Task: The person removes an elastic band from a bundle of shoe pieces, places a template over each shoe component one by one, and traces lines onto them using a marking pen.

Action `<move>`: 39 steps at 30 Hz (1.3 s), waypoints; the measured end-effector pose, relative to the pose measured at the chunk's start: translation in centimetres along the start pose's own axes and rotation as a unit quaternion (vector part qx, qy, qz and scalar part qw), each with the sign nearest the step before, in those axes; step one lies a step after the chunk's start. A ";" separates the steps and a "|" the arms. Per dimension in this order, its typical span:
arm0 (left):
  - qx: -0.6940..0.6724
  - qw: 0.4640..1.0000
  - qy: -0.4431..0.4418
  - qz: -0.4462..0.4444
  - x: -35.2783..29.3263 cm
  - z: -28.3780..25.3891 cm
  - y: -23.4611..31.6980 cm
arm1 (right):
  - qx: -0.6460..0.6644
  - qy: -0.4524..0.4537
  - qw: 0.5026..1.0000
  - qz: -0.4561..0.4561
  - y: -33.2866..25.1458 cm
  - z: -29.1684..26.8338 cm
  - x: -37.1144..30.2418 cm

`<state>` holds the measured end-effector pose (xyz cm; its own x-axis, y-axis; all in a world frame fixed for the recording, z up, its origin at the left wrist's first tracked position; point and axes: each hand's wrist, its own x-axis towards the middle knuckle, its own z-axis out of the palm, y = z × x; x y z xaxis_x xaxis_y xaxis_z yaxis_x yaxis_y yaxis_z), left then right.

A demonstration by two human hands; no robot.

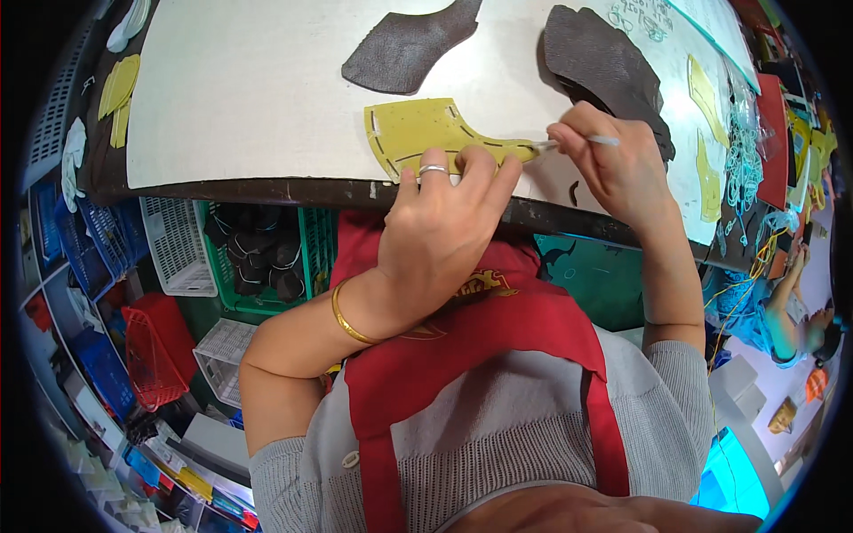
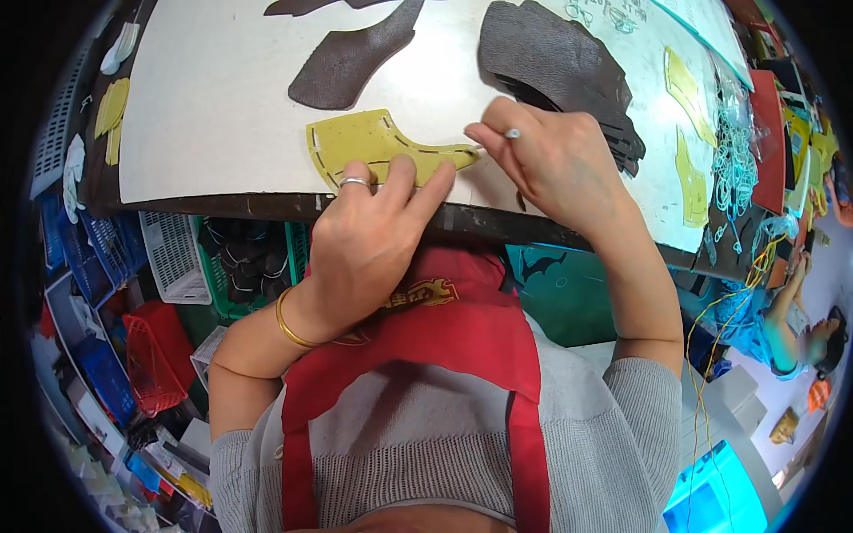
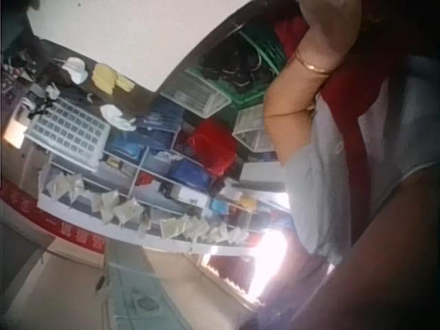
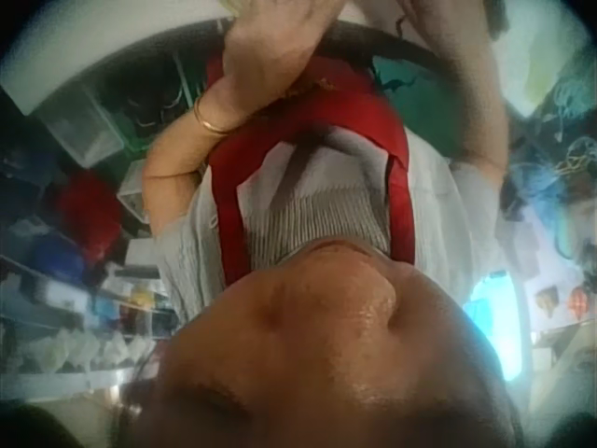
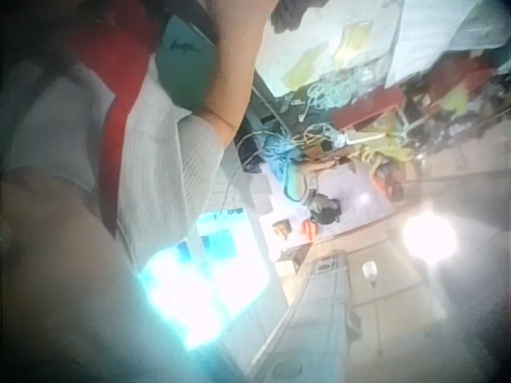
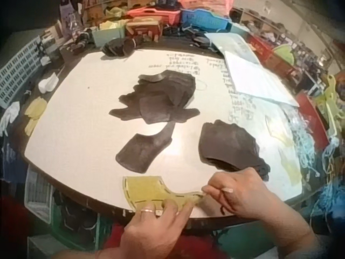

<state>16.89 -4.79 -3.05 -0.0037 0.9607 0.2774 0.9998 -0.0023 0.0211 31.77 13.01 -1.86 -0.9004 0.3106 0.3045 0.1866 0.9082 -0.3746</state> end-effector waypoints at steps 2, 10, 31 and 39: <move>0.005 1.000 0.015 0.005 0.2 0.2 -0.1 | 0.013 -0.014 0.999 0.037 -0.3 -0.5 -0.8; 0.015 1.000 0.022 -0.009 -0.1 0.7 -0.7 | -0.041 -0.169 0.974 0.147 -3.3 1.0 2.9; -0.156 0.974 0.165 -0.021 -3.1 2.4 -5.3 | 0.236 -0.084 0.941 0.227 -1.3 1.8 2.2; -0.159 0.980 0.110 -0.055 -2.5 1.3 -4.2 | 0.202 -0.138 0.942 0.230 -0.6 2.2 3.3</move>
<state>12.76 -6.79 -5.09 -0.1507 0.8774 0.4555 0.9358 -0.0220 0.3519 27.82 12.88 -2.59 -0.8386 0.5108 -0.1892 0.4678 0.4974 -0.7306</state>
